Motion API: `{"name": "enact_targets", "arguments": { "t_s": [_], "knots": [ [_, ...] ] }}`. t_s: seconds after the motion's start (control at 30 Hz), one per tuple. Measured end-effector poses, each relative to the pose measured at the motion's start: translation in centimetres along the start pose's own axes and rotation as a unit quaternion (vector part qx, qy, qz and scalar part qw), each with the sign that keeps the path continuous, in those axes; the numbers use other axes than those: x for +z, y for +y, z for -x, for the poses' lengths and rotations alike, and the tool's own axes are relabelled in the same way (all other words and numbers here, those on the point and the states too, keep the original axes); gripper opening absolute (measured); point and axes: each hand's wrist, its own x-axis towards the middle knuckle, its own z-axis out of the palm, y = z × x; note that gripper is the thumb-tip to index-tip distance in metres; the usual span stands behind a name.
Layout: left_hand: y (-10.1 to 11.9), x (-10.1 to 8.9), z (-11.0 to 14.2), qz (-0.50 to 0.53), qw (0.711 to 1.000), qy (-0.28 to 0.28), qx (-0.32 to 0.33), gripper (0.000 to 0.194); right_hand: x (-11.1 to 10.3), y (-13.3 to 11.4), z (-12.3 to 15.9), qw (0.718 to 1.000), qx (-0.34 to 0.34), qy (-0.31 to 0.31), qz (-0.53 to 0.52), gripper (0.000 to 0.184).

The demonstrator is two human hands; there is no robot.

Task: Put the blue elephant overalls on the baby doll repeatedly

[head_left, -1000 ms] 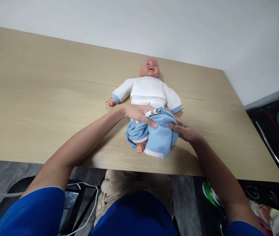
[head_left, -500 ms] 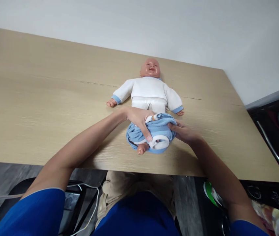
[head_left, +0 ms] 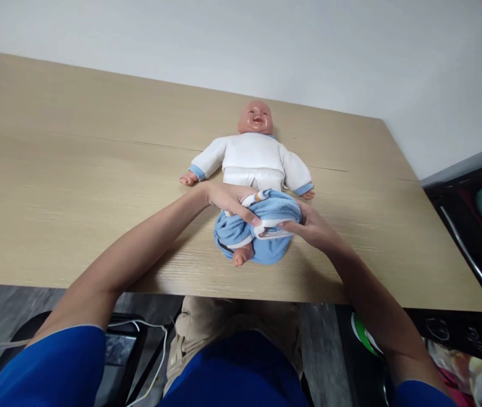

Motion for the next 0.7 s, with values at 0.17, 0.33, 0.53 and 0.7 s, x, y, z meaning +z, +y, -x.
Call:
{"name": "enact_targets", "arguments": {
  "t_s": [0.17, 0.33, 0.53, 0.7],
  "knots": [
    [0.0, 0.1, -0.5, -0.01, 0.999, 0.037, -0.022, 0.044, 2.0, 0.2, 0.6, 0.986, -0.022, 0.153, 0.061, 0.03],
    [1.2, 1.9, -1.4, -0.076, 0.997, 0.02, 0.009, 0.027, 6.3, -1.4, 4.7, 0.976, 0.031, 0.203, 0.076, 0.04],
    [3.8, 4.0, -0.8, -0.266, 0.956, 0.065, -0.102, 0.046, 10.2, -0.9, 8.0, 0.946, 0.055, 0.281, 0.15, 0.035],
    [3.9, 5.3, -1.0, -0.355, 0.912, 0.09, -0.185, 0.053, 9.6, 0.8, 8.4, 0.888, 0.07, 0.348, 0.292, 0.02]
  ]
}}
